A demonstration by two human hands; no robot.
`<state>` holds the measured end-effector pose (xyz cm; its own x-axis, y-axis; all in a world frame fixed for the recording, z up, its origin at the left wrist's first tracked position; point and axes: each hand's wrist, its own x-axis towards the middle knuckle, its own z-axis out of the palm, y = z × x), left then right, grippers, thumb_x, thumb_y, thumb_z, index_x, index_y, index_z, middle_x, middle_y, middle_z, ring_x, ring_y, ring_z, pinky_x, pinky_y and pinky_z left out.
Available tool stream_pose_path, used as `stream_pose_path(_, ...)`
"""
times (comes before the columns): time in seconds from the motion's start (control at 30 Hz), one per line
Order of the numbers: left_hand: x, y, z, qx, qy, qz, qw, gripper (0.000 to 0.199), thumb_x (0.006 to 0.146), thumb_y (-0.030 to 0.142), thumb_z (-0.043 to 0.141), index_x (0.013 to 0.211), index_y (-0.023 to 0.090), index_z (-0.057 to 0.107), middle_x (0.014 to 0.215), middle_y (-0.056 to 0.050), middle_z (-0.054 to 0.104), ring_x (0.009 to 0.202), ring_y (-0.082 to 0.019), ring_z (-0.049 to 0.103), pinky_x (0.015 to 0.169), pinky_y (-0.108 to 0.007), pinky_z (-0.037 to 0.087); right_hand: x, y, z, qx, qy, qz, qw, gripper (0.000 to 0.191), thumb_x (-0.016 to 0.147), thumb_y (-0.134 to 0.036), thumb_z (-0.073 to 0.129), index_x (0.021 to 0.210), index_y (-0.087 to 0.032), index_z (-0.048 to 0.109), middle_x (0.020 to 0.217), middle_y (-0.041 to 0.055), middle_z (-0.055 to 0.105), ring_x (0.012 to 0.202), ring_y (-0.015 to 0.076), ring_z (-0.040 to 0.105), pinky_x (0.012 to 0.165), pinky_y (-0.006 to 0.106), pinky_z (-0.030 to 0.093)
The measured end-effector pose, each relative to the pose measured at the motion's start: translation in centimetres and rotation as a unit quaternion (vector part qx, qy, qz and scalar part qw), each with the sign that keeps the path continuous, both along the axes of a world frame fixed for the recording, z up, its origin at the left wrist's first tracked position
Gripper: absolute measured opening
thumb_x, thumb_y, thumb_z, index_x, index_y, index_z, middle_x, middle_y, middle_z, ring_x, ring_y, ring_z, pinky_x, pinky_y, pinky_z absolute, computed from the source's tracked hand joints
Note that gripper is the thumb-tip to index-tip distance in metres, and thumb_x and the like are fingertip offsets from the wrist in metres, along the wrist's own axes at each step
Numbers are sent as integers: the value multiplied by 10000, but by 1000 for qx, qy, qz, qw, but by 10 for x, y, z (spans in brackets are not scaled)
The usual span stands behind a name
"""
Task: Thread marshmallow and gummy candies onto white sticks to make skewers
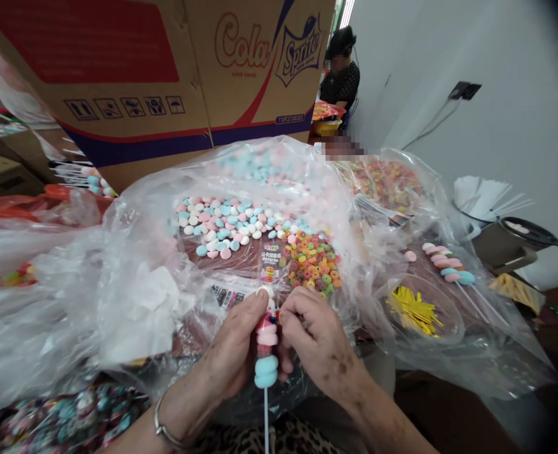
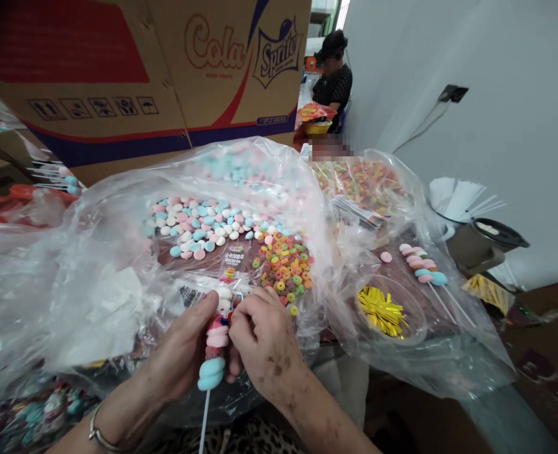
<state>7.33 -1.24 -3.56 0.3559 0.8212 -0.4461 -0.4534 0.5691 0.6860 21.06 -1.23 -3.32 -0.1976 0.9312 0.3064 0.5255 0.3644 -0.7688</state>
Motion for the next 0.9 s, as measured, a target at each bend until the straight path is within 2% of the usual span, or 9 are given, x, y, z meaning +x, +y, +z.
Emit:
stream_pose_path(0.17,-5,-1,-4,-19,11,-21,1000,456,756,605,717,698,161,634,562,-66,675,365,-184,606,349,-270,497,0,3,-4,-61,38,16,997,265,883,-137,438,634,-219,475,688,-1,577,772,167,542,758,310,421)
stream_pose_path(0.27,-6,-1,-8,-18,15,-19,1000,420,840,562,640,743,153,650,554,-68,677,365,-189,619,361,-267,505,0,4,-7,-39,26,6,999,276,922,-187,435,652,-212,486,710,4,588,756,163,533,759,315,419)
stream_pose_path(0.37,-6,-2,-9,-13,11,-14,1000,409,861,548,624,785,148,661,547,-59,672,382,-190,632,383,-269,521,-1,4,-7,-20,4,-9,1000,257,929,-238,474,682,-205,535,720,7,596,752,163,535,751,310,425)
stream_pose_path(0.5,-5,-5,-8,-20,5,-24,1000,438,824,588,653,782,153,639,567,-62,684,380,-186,632,357,-257,514,-2,5,-5,-84,33,-3,996,254,891,-197,484,640,-212,522,637,-12,578,717,153,575,739,291,453)
stream_pose_path(0.6,-4,-7,-9,-22,9,-26,999,400,818,563,672,805,169,608,585,-51,694,369,-184,632,342,-257,512,-3,6,-7,-138,100,2,985,245,871,-197,476,629,-222,500,558,-36,543,611,138,565,645,263,461)
stream_pose_path(0.7,-5,-8,-11,-18,10,-27,999,336,852,507,646,829,179,578,560,-37,686,358,-188,629,333,-259,511,-1,6,-12,-220,188,33,957,205,870,-261,507,671,-220,528,520,-51,533,513,126,541,528,234,430)
stream_pose_path(0.8,-6,-8,-12,-22,5,-28,999,281,892,458,589,843,184,554,520,-28,671,339,-188,621,320,-251,500,1,7,-18,-326,280,71,900,208,861,-356,550,723,-201,554,501,-54,540,444,120,519,463,222,406)
stream_pose_path(0.9,-6,-8,-11,-20,2,-26,999,249,916,421,552,848,182,543,499,-30,665,329,-188,619,312,-237,491,1,8,-22,-365,348,53,862,247,812,-398,610,692,-194,537,491,-50,530,417,115,491,435,223,393)
